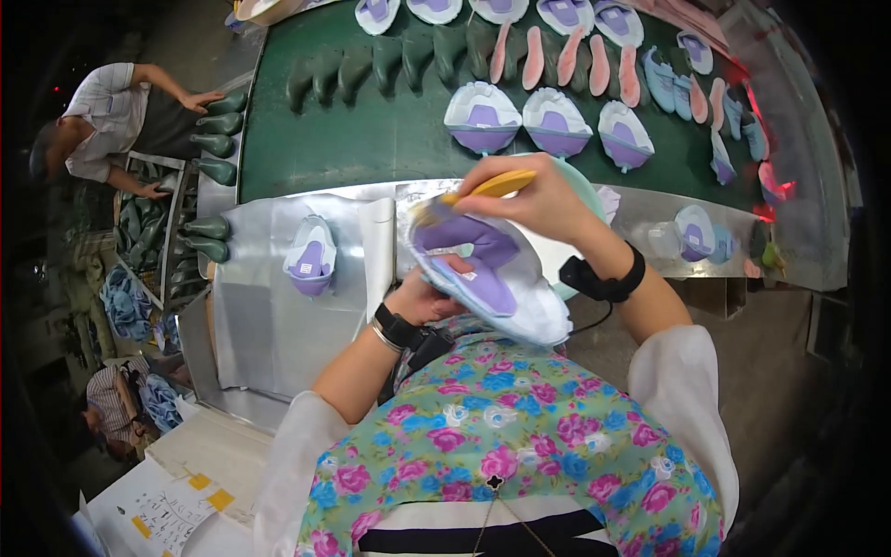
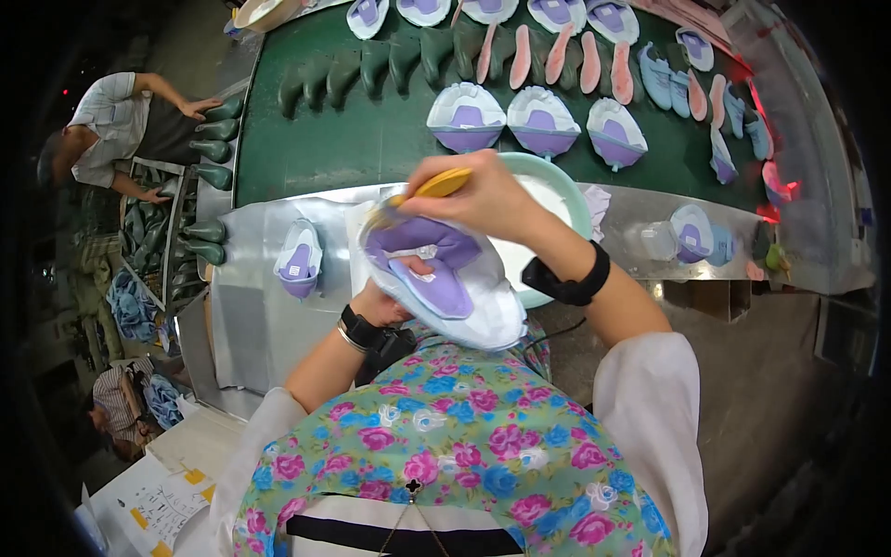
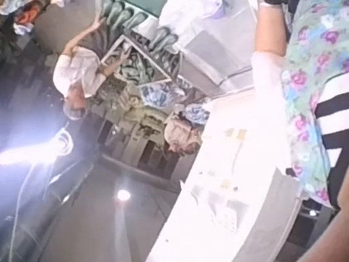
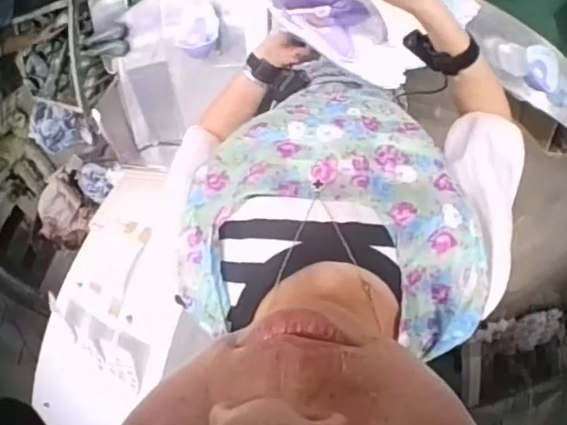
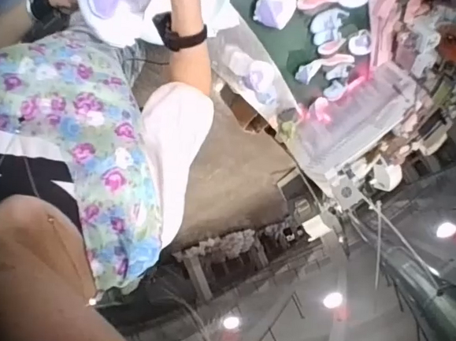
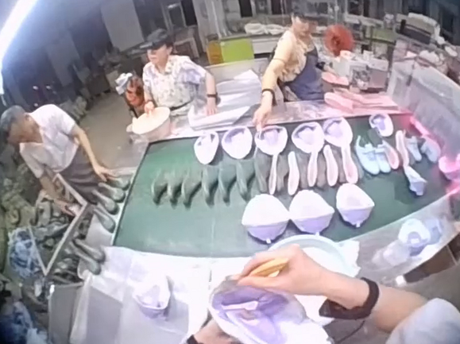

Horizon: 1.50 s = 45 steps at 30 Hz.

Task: Applying adhesive to shoe upper components using a brush and liquid from a bowl.

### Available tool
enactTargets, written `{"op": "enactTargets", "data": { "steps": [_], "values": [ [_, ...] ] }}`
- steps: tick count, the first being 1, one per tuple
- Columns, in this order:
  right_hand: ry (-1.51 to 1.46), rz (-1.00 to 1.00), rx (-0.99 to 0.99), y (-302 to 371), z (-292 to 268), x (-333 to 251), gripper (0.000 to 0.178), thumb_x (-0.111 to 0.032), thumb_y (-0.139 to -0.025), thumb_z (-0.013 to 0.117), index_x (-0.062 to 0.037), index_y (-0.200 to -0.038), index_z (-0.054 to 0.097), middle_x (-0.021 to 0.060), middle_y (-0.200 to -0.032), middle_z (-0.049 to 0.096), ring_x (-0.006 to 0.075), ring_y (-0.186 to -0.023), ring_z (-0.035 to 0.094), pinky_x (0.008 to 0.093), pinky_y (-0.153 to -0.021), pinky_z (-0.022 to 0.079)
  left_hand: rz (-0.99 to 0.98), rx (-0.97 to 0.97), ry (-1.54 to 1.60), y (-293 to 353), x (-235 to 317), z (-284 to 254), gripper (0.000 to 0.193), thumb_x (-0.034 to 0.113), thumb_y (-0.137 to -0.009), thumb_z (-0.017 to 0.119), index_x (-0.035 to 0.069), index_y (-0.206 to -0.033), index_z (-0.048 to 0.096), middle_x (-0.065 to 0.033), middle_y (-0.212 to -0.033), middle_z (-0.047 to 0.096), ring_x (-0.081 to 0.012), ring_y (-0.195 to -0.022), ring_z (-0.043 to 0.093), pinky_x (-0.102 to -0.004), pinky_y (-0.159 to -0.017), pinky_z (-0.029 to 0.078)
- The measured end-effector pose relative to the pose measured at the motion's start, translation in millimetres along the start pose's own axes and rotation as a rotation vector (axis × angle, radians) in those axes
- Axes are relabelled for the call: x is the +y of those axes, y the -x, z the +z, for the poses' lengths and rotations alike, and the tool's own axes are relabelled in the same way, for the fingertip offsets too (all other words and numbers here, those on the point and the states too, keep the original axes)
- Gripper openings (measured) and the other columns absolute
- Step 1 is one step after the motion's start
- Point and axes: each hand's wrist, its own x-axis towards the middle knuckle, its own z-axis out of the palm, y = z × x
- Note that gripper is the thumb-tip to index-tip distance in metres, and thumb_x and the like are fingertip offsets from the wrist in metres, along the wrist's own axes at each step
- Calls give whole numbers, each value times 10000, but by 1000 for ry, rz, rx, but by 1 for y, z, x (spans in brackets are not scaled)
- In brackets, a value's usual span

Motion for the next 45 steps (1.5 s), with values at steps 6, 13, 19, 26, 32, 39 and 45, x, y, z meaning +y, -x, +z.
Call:
{"op": "enactTargets", "data": {
  "steps": [6, 13, 19, 26, 32, 39, 45],
  "values": [
    [-146, 436, 271, 49, -22, 76, 188, -150, -799, 681, -31, -704, 571, 26, -594, 591, 79, -501, 546, 229, -455, 428, 162, 240, -5, 5, 19, -19, 117, 162, -812, 598, 73, -888, 598, -52, -743, 591, -157, -491, 516, -237, -407, 408],
    [-319, 607, 768, 89, -13, 77, 159, -83, -827, 635, 14, -737, 547, 96, -622, 597, 124, -493, 566, 226, -453, 450, 737, 208, -274, -3, 113, -98, 308, 161, -902, 540, 88, -1200, 509, -42, -1143, 566, -174, -1056, 542, -356, -925, 446],
    [-272, 683, 780, 78, -4, 80, 147, -91, -853, 605, 11, -760, 555, 103, -631, 596, 128, -494, 567, 231, -456, 451, 1010, 284, -180, -131, 208, -162, 577, -32, -874, 442, 167, -1390, 277, -52, -1266, 457, -185, -1098, 497, -317, -847, 462],
    [-132, 631, 487, 27, 25, 90, 304, -211, -940, 478, 18, -771, 586, 72, -719, 600, 104, -673, 551, 235, -628, 440, 782, 842, -480, -108, 190, -230, 476, 33, -855, 513, 13, -1307, 367, -96, -976, 566, -189, -831, 589, -307, -745, 494],
    [-186, 519, 265, -31, 67, 78, 297, -221, -961, 443, 11, -839, 585, 58, -724, 580, 91, -639, 519, 230, -596, 420, 1207, 2101, -839, 91, 121, -217, 352, 209, -814, 623, 28, -1107, 554, -137, -963, 580, -286, -969, 530, -395, -887, 402],
    [100, 206, -155, -82, 165, 72, 170, -115, -833, 615, 16, -937, 585, 115, -963, 594, 233, -826, 592, 302, -731, 474, 995, 760, 348, 134, 97, -317, 710, 157, -730, 697, -27, -1296, 310, -185, -1194, 491, -280, -1057, 520, -387, -853, 457],
    [474, -44, -168, -108, 208, 61, 508, -211, -664, 768, -14, -1086, 563, 150, -1140, 539, 326, -1058, 508, 388, -875, 438, 1279, 870, -289, 82, 102, -154, 652, 120, -752, 694, 0, -1277, 326, -134, -1119, 529, -190, -1007, 532, -303, -838, 456]
  ]
}}
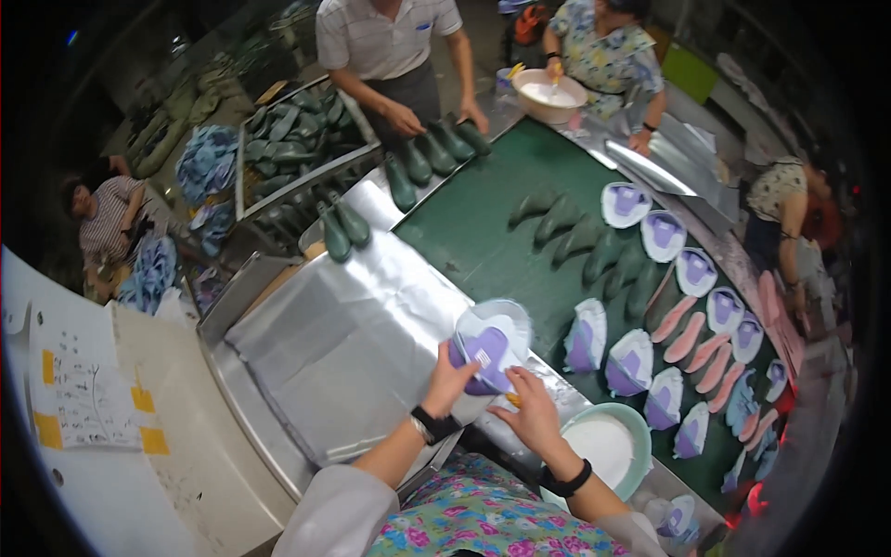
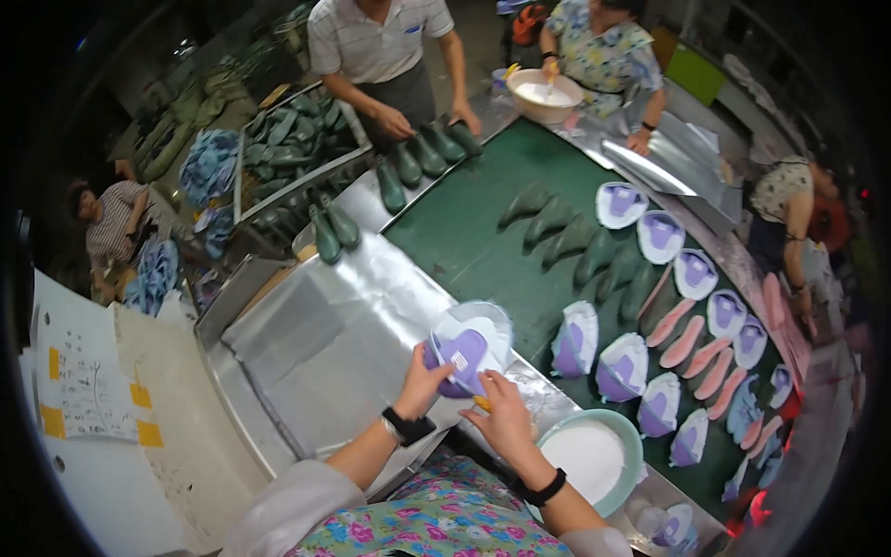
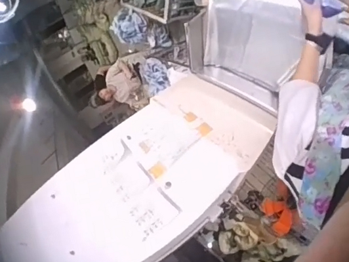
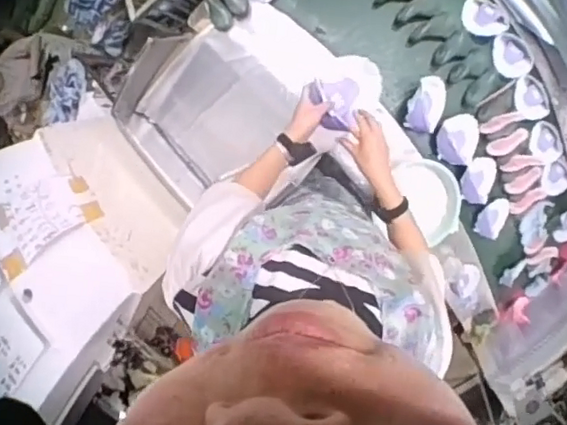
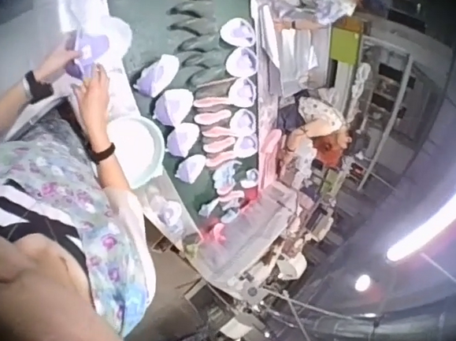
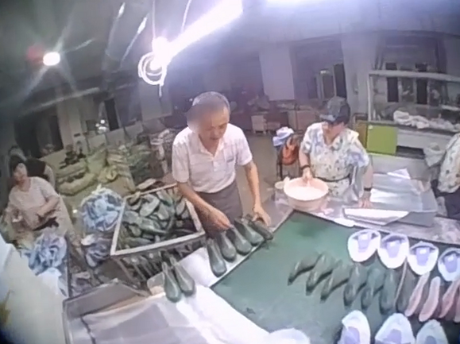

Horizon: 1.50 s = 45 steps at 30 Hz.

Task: Applying adhesive to shoe upper components using a brush and liquid from a bowl.

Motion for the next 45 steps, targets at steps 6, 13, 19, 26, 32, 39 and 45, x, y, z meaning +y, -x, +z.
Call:
{"op": "enactTargets", "data": {
  "steps": [6, 13, 19, 26, 32, 39, 45],
  "values": [
    [-59, -22, -100, 4, -38, -18, 369, -238, -709, 732, -22, -979, 604, 131, -945, 615, 294, -873, 571, 365, -744, 469, -269, -384, 445, 57, 83, -13, 691, 76, -819, 630, 61, -1396, 251, -84, -1184, 504, -171, -1050, 515, -301, -896, 431],
    [-320, 127, -446, 51, -97, -47, 298, -270, -815, 665, -38, -995, 612, 161, -814, 605, 278, -716, 585, 336, -662, 452, 293, -655, 18, 104, 99, 26, 686, 39, -841, 573, 112, -1426, 223, -99, -1402, 332, -193, -1234, 398, -324, -1006, 349],
    [-203, 225, 242, 131, -115, 20, 193, -196, -870, 557, -52, -960, 649, 143, -888, 648, 270, -821, 608, 348, -745, 473, -31, -696, 81, 119, 67, 33, 505, 85, -845, 584, 59, -1310, 388, -121, -1333, 432, -194, -1146, 482, -321, -959, 407],
    [-96, 952, 623, 252, -112, 142, 373, -381, -797, 647, -21, -703, 657, 143, -651, 623, 298, -581, 582, 362, -577, 454, -137, -1324, -425, 147, 38, 31, 341, 6, -848, 548, -5, -1188, 528, -164, -1209, 540, -233, -1111, 541, -350, -988, 418],
    [-103, 880, 650, 277, -55, 175, 187, -197, -726, 719, -41, -829, 702, 157, -760, 664, 264, -659, 647, 302, -656, 512, -571, -1104, -256, 173, 40, 45, 538, -7, -830, 594, 43, -1320, 378, -130, -1282, 474, -240, -1212, 454, -346, -1011, 387],
    [-4, 844, 653, 281, -22, 193, 167, -137, -712, 723, -27, -836, 699, 160, -782, 666, 264, -685, 655, 305, -664, 516, -605, -851, -220, 147, 10, 32, 438, 75, -833, 638, 42, -1231, 459, -77, -1156, 539, -175, -1037, 543, -316, -873, 460],
    [-367, 739, 769, 243, -101, 108, 176, -71, -727, 718, -27, -895, 695, 97, -832, 687, 148, -742, 648, 238, -696, 502, -614, -693, -194, 123, 1, 63, 381, 55, -825, 644, 57, -1184, 514, -50, -1085, 579, -145, -960, 572, -293, -790, 499]
  ]
}}
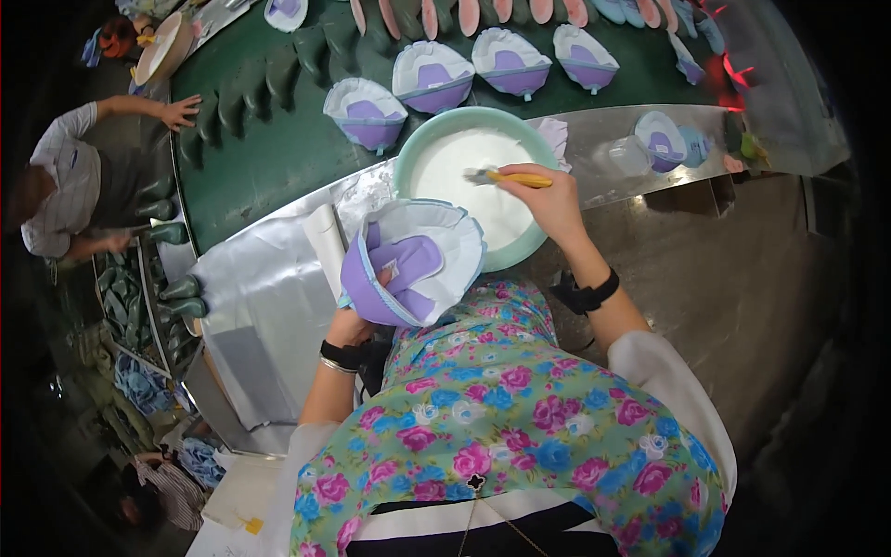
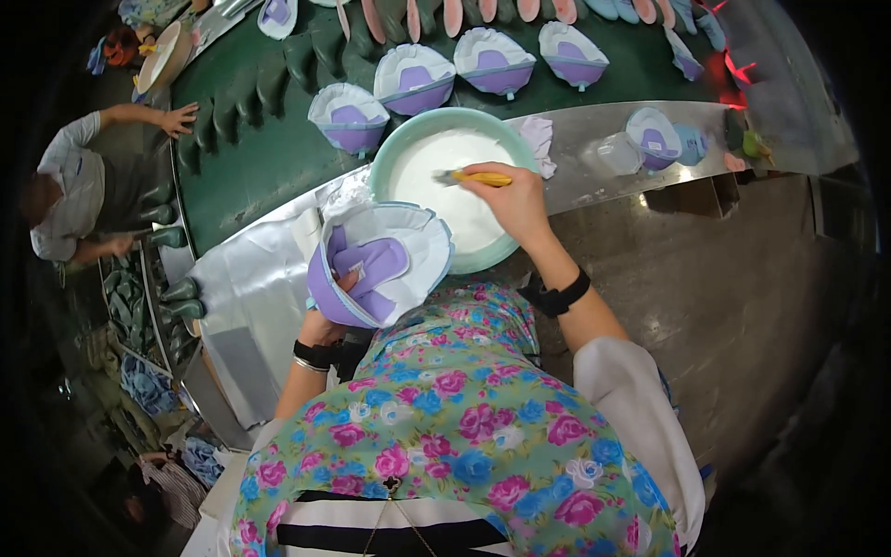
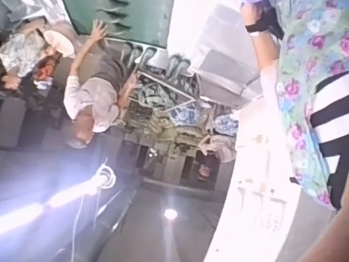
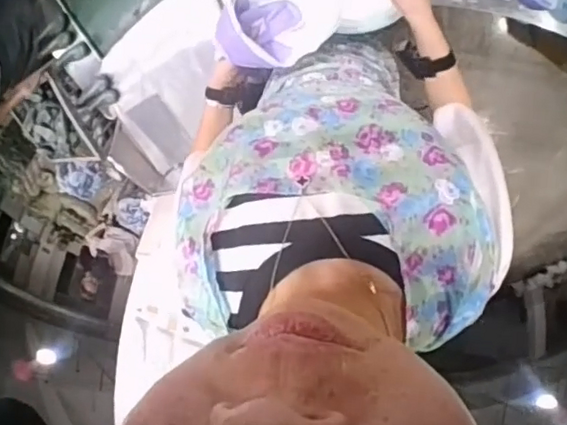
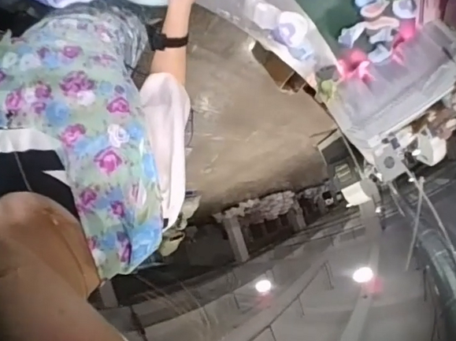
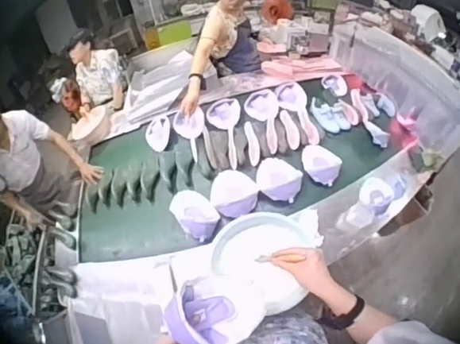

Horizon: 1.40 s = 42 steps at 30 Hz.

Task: Applying adhesive to shoe upper components using a brush and liquid from a bowl.

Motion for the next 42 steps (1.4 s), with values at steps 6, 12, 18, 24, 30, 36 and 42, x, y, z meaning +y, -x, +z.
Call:
{"op": "enactTargets", "data": {
  "steps": [6, 12, 18, 24, 30, 36, 42],
  "values": [
    [-240, -80, -251, 7, 0, -65, 193, -57, -751, 703, -15, -939, 685, 52, -889, 683, 83, -801, 605, 206, -726, 477, 41, -200, 41, -29, -1, 22, 379, 88, -887, 544, 29, -1251, 456, -53, -1073, 591, -164, -936, 585, -301, -810, 498],
    [-63, -33, 57, 12, -17, -35, 152, -102, -762, 700, -9, -881, 681, 57, -788, 681, 81, -701, 615, 214, -646, 485, 89, -248, 128, -37, 13, 35, 505, 54, -851, 596, 53, -1316, 397, -73, -1166, 551, -176, -1002, 565, -319, -842, 498],
    [-75, 113, 120, 37, 1, -28, 158, -149, -781, 698, -4, -772, 636, 34, -631, 627, 71, -578, 598, 202, -540, 469, 303, -150, 102, -38, 32, 68, 533, 40, -869, 552, 47, -1357, 336, -89, -1246, 491, -178, -1098, 517, -319, -917, 455],
    [-456, 256, -25, 46, -7, -67, 201, -164, -792, 698, 6, -737, 605, 53, -641, 627, 79, -525, 579, 206, -495, 469, 454, -59, 70, -46, 36, 60, 421, 51, -886, 549, 23, -1286, 420, -70, -1183, 528, -151, -1048, 527, -289, -896, 450],
    [-393, 166, -76, 32, -9, -53, 161, -142, -792, 694, -10, -758, 608, 40, -650, 624, 70, -544, 569, 213, -498, 460, 399, -88, 233, -37, 42, 59, 405, 88, -884, 572, 35, -1265, 443, -74, -1182, 534, -173, -1057, 531, -326, -891, 456],
    [-355, 84, -51, 25, -16, -80, 141, -132, -789, 693, -8, -796, 626, 28, -661, 622, 58, -571, 566, 200, -527, 453, 445, -16, 235, -36, 41, 50, 414, 95, -880, 583, 39, -1265, 444, -70, -1174, 542, -173, -1054, 537, -329, -893, 457],
    [-315, 63, -288, 43, 1, -82, 85, -78, -782, 686, -17, -810, 634, 15, -698, 622, 63, -622, 578, 199, -561, 459, 519, -108, 357, -39, 27, 30, 426, 100, -886, 574, 74, -1288, 436, -54, -1185, 541, -156, -1080, 522, -323, -917, 441]
  ]
}}
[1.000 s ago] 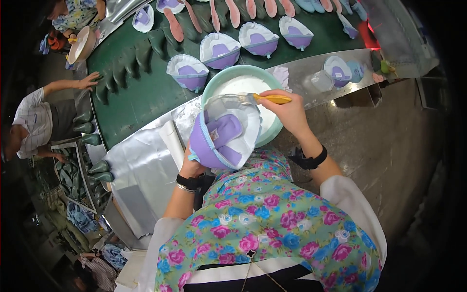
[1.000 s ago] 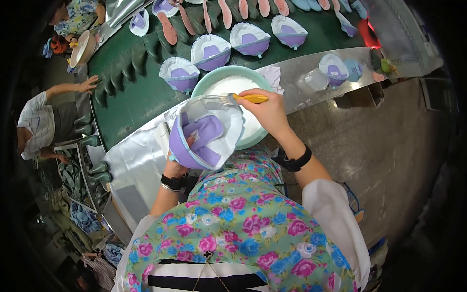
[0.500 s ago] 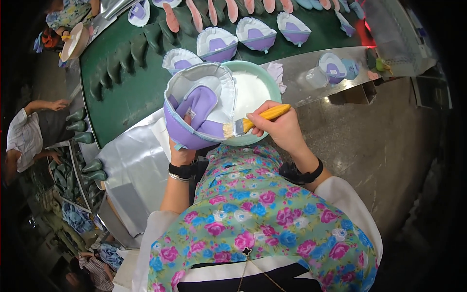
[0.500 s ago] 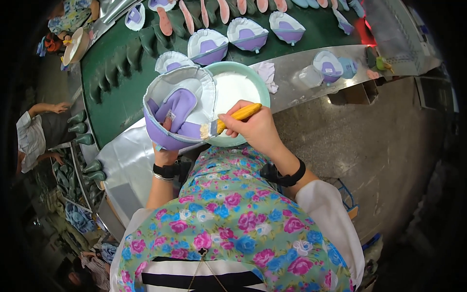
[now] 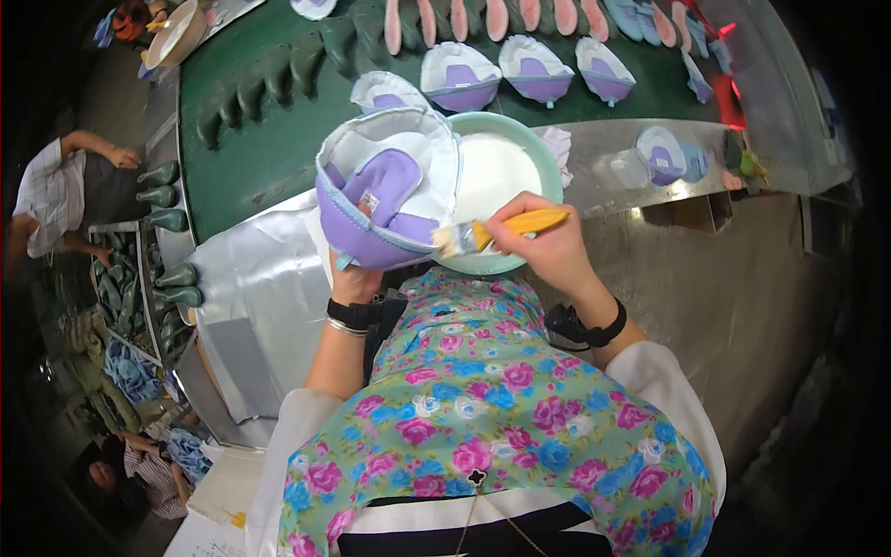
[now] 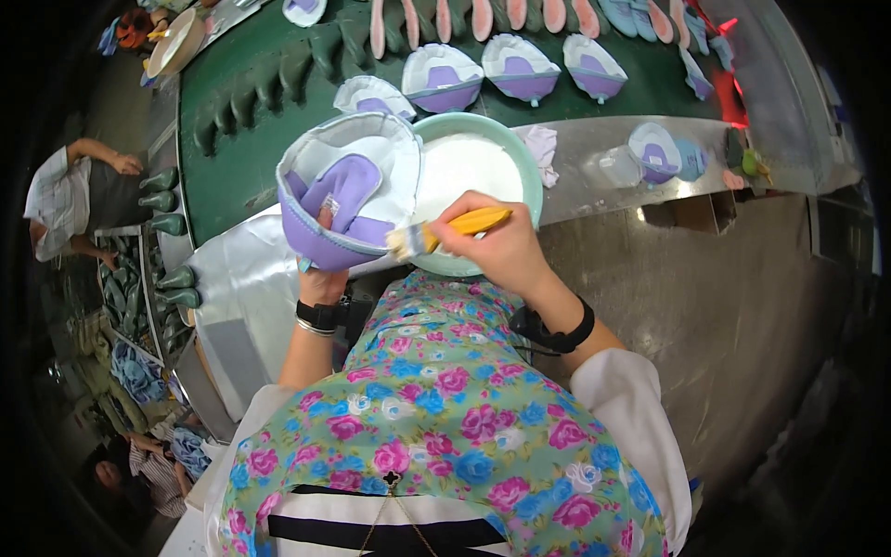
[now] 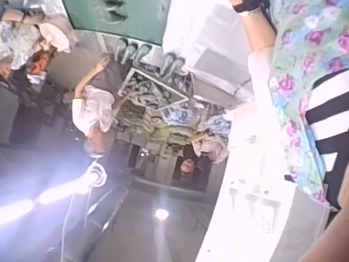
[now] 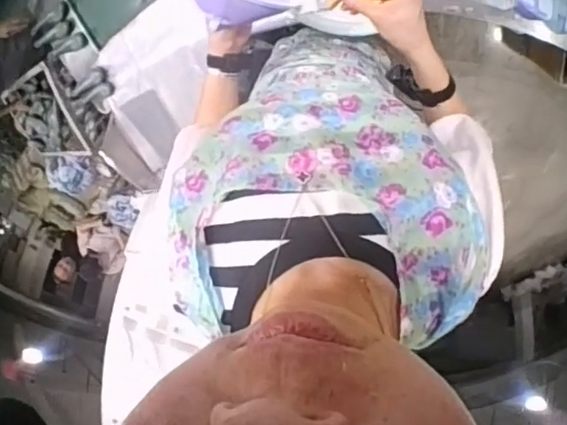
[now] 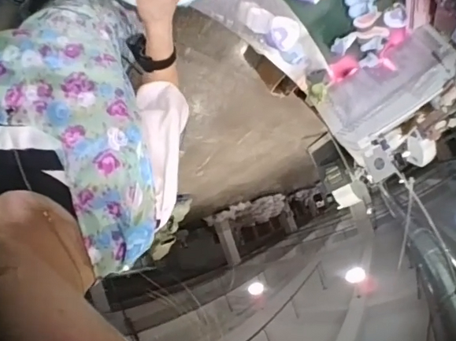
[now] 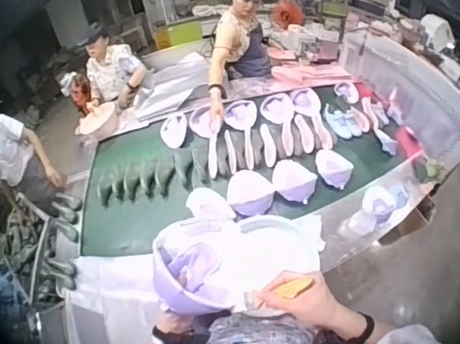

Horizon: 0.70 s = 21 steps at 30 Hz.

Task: Applying adhesive to shoe upper components using a brush and liquid from a bowl.

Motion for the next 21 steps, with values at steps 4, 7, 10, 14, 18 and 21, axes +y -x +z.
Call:
{"op": "enactTargets", "data": {
  "steps": [4, 7, 10, 14, 18, 21],
  "values": [
    [52, -40, 142, -17, -13, 0, 68, -61, -782, 681, -14, -811, 642, 15, -706, 626, 61, -631, 580, 192, -570, 459, -172, 195, -2, -6, 6, -21, 354, 156, -836, 619, 129, -1176, 524, -32, -1059, 609, -165, -953, 588, -349, -822, 488],
    [106, -117, 121, -28, -13, -32, 65, -45, -781, 677, -12, -830, 649, 17, -734, 635, 67, -672, 591, 196, -594, 464, -376, 343, 63, -8, 9, -56, 350, 163, -761, 618, 92, -1100, 568, -87, -1020, 636, -237, -910, 612, -405, -840, 494],
    [163, -340, -229, -50, 4, -59, 118, -40, -773, 681, 1, -879, 651, 37, -822, 642, 90, -738, 596, 211, -627, 467, -648, 252, 215, -3, 22, -40, 275, 128, -742, 572, 6, -988, 586, -125, -882, 651, -249, -709, 641, -361, -603, 549],
    [143, -517, -658, -76, 61, -76, 135, -72, -754, 713, -32, -873, 666, 26, -802, 649, 79, -718, 588, 226, -621, 457, -360, -199, -98, 3, 22, -10, 318, 285, -893, 502, 29, -1061, 590, -138, -1023, 623, -256, -940, 617, -444, -816, 520],
    [150, -390, -650, -109, 82, -62, 130, -98, -776, 699, -25, -874, 655, 25, -757, 644, 83, -685, 589, 221, -605, 460, -569, -163, 178, 10, 9, -43, 244, 205, -856, 536, -4, -957, 613, -144, -948, 637, -229, -727, 639, -360, -613, 561],
    [131, -155, -439, -125, 51, -24, 130, -123, -787, 692, -13, -829, 636, 35, -708, 632, 87, -631, 583, 213, -566, 455, -906, 201, 177, 1, 38, 25, 179, 82, -791, 540, -17, -936, 572, -145, -828, 638, -198, -567, 602, -309, -415, 498]
  ]
}}
